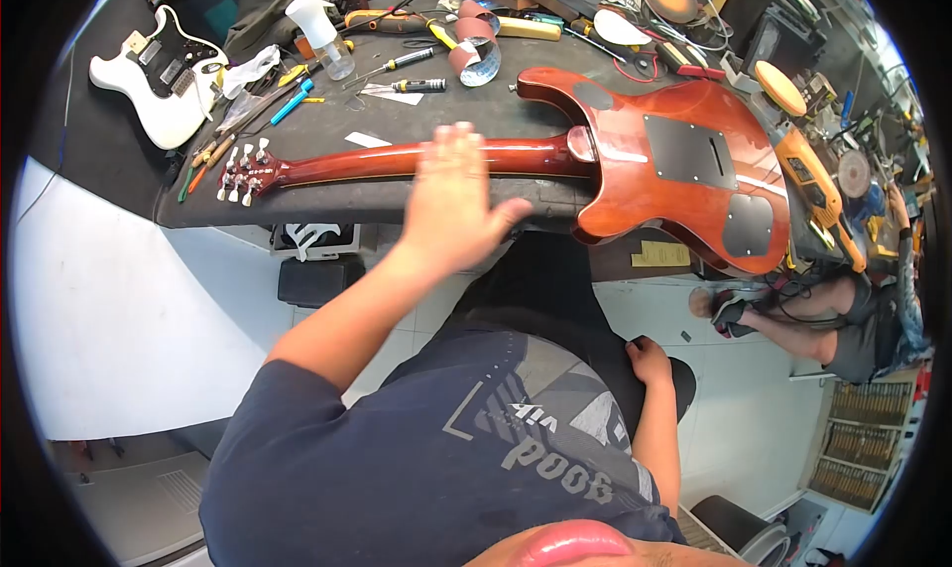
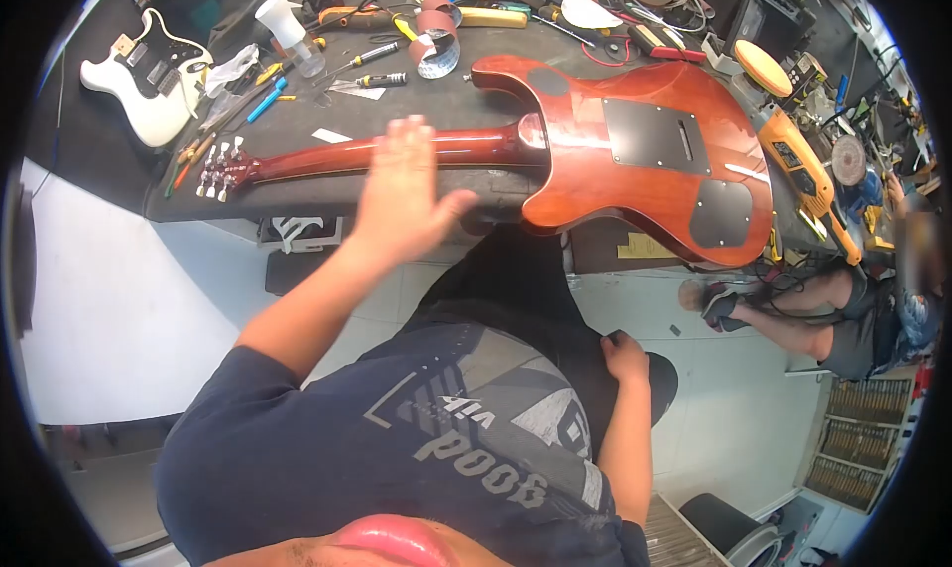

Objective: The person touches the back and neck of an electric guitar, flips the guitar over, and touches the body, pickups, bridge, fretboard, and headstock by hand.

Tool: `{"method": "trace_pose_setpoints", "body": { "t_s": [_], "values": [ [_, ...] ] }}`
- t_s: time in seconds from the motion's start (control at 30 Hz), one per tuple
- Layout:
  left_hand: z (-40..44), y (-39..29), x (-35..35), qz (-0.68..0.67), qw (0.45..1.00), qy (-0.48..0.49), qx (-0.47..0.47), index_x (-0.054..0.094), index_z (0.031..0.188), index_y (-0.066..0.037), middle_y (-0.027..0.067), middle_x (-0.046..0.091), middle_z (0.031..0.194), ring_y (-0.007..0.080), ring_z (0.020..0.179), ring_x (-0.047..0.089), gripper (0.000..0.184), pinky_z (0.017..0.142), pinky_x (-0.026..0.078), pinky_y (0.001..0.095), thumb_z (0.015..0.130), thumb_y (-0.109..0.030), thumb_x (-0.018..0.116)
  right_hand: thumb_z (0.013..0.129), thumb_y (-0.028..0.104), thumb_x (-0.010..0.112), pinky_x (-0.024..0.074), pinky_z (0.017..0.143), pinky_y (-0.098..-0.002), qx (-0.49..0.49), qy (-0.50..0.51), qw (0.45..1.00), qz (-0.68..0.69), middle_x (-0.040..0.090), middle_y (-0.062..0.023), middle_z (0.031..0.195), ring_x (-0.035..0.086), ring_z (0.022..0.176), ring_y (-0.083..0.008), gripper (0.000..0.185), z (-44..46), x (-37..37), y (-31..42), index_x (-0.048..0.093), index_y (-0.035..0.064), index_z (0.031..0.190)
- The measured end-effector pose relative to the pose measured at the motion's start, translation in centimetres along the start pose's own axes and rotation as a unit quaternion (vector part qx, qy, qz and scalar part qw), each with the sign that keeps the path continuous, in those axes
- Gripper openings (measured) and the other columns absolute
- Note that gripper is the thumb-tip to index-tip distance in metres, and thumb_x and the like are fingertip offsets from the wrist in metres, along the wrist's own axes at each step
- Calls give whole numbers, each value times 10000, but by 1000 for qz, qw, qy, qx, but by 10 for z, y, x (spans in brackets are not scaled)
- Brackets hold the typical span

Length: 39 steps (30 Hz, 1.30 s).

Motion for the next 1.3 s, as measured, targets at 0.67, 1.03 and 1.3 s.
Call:
{"method": "trace_pose_setpoints", "body": {
  "t_s": [0.67,1.03,1.3],
  "values": [
    [-17,-38,-34,-350,912,-29,212,733,1145,-45,92,756,909,328,832,762,189,763,623,454,957,-28,720,1013,490,694,575,1076,-540,5,-2,1000,13,789,-260,1301,736,1265,-452,518,6,1,9,804,63,1285],
    [-45,109,-32,-42,983,-179,13,722,1418,-22,142,691,1480,380,1402,611,491,1225,411,575,995,-259,799,1028,494,655,558,1109,-551,23,29,999,-34,800,-224,1313,739,1290,-413,496,10,6,3,796,133,1338],
    [-48,113,-35,-62,984,-161,33,752,1406,-83,94,694,1510,350,1432,599,480,1277,360,636,969,-270,813,1021,501,654,569,1094,-543,14,44,998,-52,798,-235,1308,740,1278,-432,509,19,6,19,795,136,1346]
  ]
}}
Point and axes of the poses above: each hand's wrist, its own z-axis towards the middle knuckle, its own x-axis out of the palm, y = z × x, the point moved 4 cm from there along z, towards the middle knuckle
